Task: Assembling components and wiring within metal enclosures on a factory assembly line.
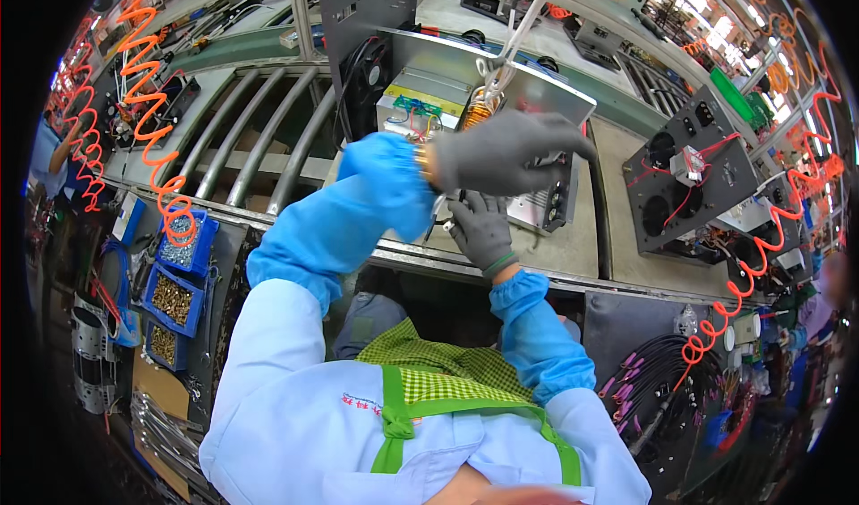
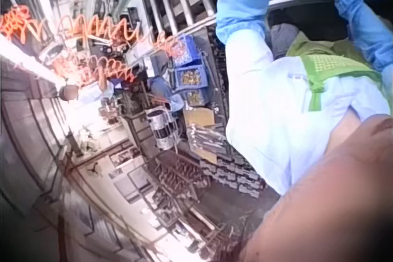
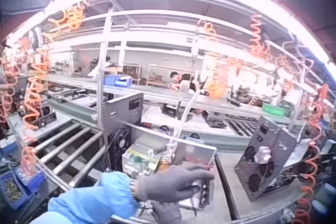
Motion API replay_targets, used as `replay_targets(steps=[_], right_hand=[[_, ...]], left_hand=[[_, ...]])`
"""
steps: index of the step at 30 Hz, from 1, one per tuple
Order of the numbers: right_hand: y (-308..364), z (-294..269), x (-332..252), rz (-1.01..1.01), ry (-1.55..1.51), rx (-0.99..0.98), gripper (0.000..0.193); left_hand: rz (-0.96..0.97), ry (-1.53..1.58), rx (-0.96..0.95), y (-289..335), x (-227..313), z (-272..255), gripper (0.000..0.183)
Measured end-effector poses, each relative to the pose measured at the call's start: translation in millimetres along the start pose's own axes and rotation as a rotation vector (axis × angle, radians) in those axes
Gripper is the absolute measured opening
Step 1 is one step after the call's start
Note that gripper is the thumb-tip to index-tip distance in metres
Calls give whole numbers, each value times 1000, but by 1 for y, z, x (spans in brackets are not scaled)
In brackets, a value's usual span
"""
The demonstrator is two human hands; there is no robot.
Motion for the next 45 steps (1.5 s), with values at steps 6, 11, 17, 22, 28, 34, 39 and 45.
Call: replay_targets(steps=[6, 11, 17, 22, 28, 34, 39, 45], right_hand=[[20, -2, 5, 3, -27, 164, 38], [38, -10, 22, -78, -56, 179, 43], [43, -21, 27, -115, -192, 223, 38], [59, -31, 93, 246, -690, 549, 21], [16, -110, 154, 411, -112, 837, 35], [6, -126, 149, 75, 496, 128, 31], [-2, -126, 152, 184, 135, -69, 37], [-10, -122, 162, 230, -283, -228, 33]], left_hand=[[-116, -972, -54, -36, -110, 77, 44], [-258, -811, -226, -30, -115, 61, 24], [-236, 774, 603, -23, -129, 23, 39], [-148, 809, 541, 8, -151, 42, 32], [-74, -612, 210, -15, -108, 103, 66], [-392, -927, 328, -38, -153, 89, 81], [-432, -559, 391, -35, -183, 75, 64], [-409, -378, 465, -30, -175, 67, 59]])
Point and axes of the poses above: each hand's wrist, its own y-axis away from the middle knuckle, its own z-axis out of the palm, x = y × z, the point moved 2 cm from there along -y, towards the middle knuckle, and after that the axes turned 8 degrees about -x, right-handed, at the moved point
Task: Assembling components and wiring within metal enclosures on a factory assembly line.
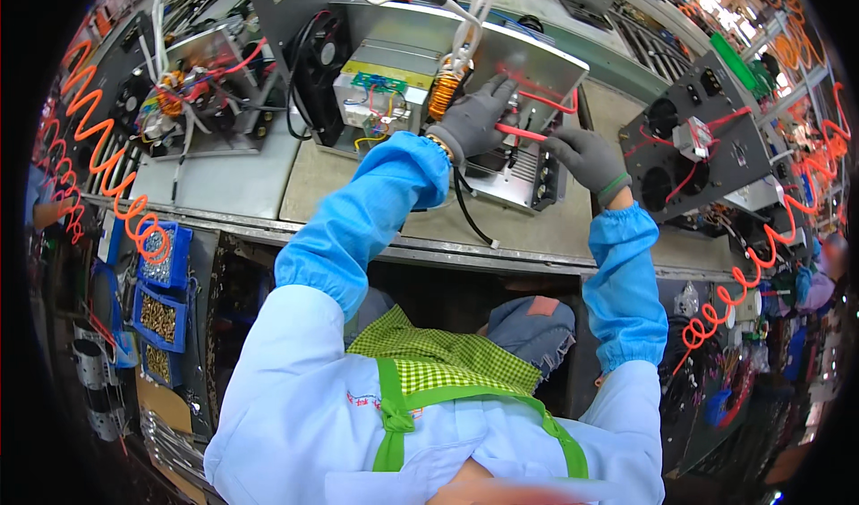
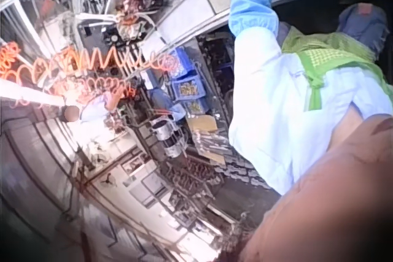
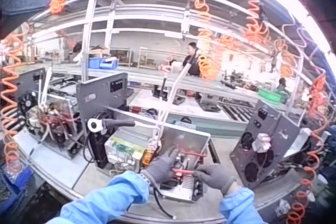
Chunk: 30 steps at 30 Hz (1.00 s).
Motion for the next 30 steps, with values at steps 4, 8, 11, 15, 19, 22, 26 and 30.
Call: replay_targets(steps=[4, 8, 11, 15, 19, 22, 26, 30], right_hand=[[-13, 28, 16, 94, -366, 339, 34], [-44, 55, 8, 291, -1337, 498, 39], [-58, 69, -7, 298, -1578, 668, 39], [-32, 64, 26, 179, -1452, 405, 45], [-5, 69, 85, 338, -1621, 785, 37], [-25, 79, 71, 58, -330, 464, 37], [-34, 114, 129, 280, -334, 439, 39], [-16, 108, 87, 65, 178, 456, 51]], left_hand=[[15, 158, 15, -8, 0, -2, 59], [20, 310, 87, -22, 15, 12, 56], [39, 367, 77, -27, 27, 14, 50], [68, 353, 85, -22, 26, 18, 41], [86, 364, 63, -31, 31, 18, 41], [135, 346, 95, -28, 22, 20, 40], [272, 274, 138, -15, 49, -8, 45], [335, 118, 227, 57, 73, -34, 66]])
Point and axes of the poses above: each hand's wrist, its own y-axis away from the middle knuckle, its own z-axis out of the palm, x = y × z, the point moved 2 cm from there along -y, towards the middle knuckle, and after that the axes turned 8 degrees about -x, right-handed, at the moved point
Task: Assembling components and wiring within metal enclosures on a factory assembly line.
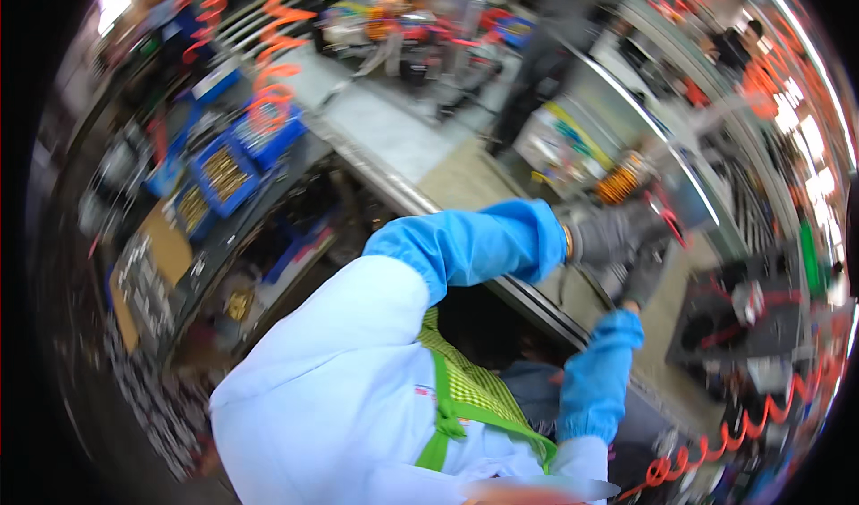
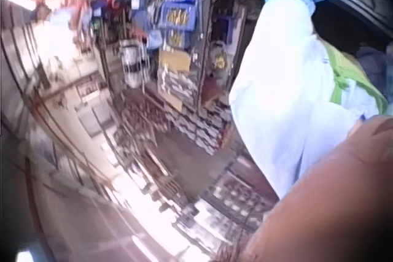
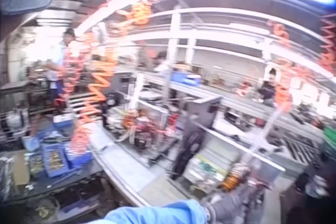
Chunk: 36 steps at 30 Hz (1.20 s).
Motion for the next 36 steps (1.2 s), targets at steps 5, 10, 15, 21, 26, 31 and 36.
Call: replay_targets(steps=[5, 10, 15, 21, 26, 31, 36], right_hand=[[-5, -2, 32, 334, 2, -26, 37], [-16, 5, 31, 420, 139, -66, 41], [-15, 3, 43, 326, -46, -146, 46], [6, -30, 62, 366, 140, -142, 50], [12, 14, 157, 697, -233, -270, 62], [17, -2, 164, 707, 38, -401, 60], [26, -6, 144, 278, 628, -714, 39]], left_hand=[[-151, 165, -138, 105, 45, -92, 64], [-748, -385, 517, 240, 79, -243, 46], [-890, -1171, 936, 415, 94, -418, 48], [-1581, -1666, 881, 558, 103, -550, 54], [-2016, -1312, 647, 589, 94, -597, 45], [-1950, -1445, 724, 582, 91, -602, 29], [-1698, -1446, 789, 540, 132, -608, 29]])
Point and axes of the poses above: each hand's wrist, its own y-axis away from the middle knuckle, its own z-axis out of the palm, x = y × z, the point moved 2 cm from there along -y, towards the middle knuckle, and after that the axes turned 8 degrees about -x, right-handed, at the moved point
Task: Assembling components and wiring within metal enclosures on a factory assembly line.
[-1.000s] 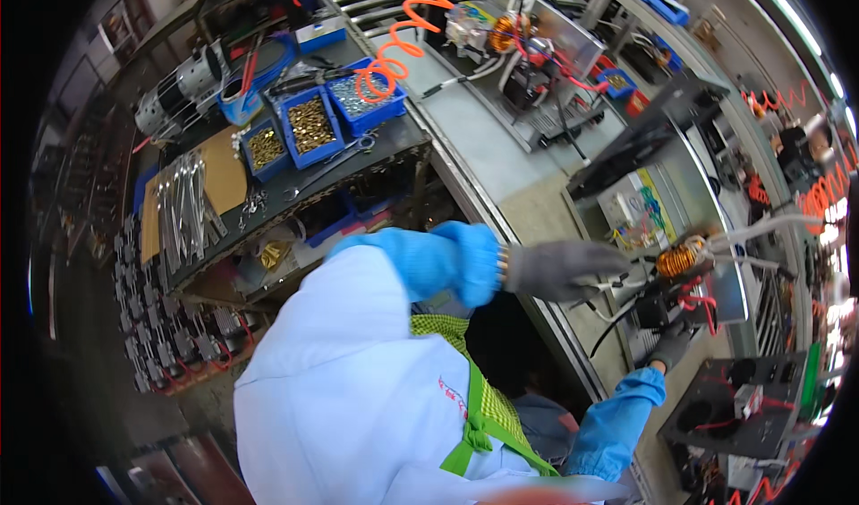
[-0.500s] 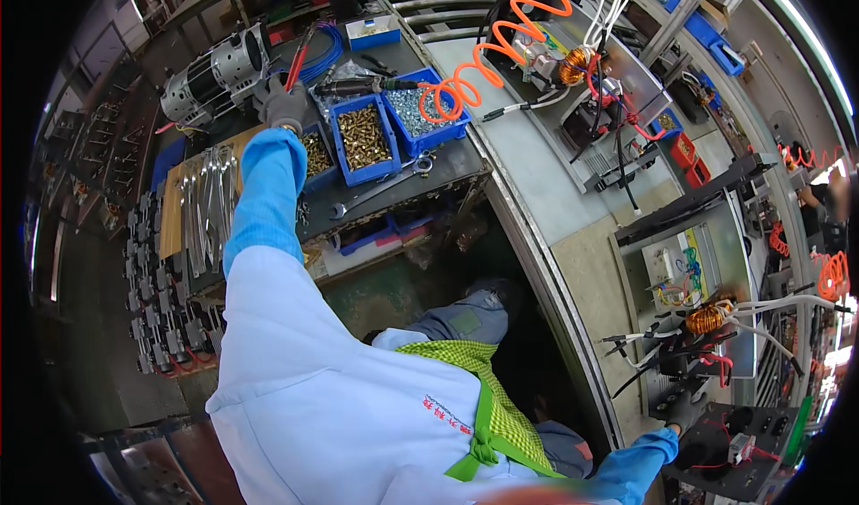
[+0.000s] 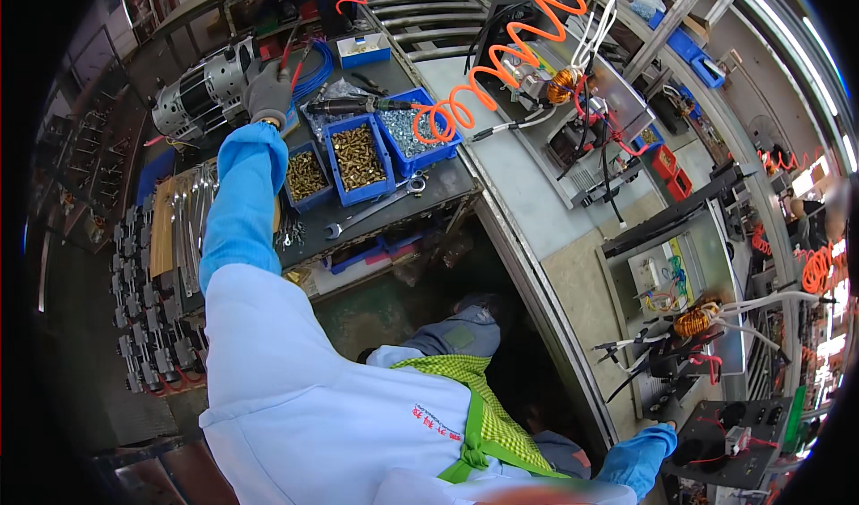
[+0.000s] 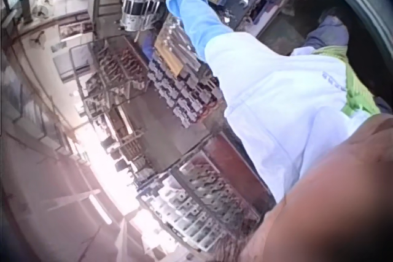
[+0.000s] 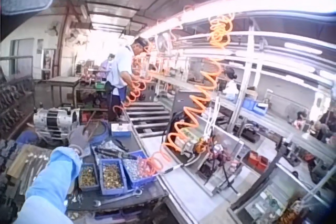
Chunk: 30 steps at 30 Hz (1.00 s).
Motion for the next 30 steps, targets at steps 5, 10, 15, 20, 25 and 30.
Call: replay_targets(steps=[5, 10, 15, 20, 25, 30], right_hand=[[20, -15, -27, -229, -228, 25, 39], [14, -6, -33, 99, -348, -106, 44], [57, -41, -78, 360, -826, 50, 37], [69, -19, -59, 419, -920, 97, 42], [75, -17, -58, 449, -797, 180, 38], [94, -47, -79, 486, -976, 130, 39]], left_hand=[[505, -2, -125, 89, 110, -91, 28], [1109, 510, -822, 256, 237, -81, 25], [1522, 577, -1458, 439, 314, -57, 25], [1591, 635, -1945, 603, 392, -64, 30], [1122, 733, -2387, 687, 454, -68, 34], [708, 793, -2479, 712, 485, -78, 36]])
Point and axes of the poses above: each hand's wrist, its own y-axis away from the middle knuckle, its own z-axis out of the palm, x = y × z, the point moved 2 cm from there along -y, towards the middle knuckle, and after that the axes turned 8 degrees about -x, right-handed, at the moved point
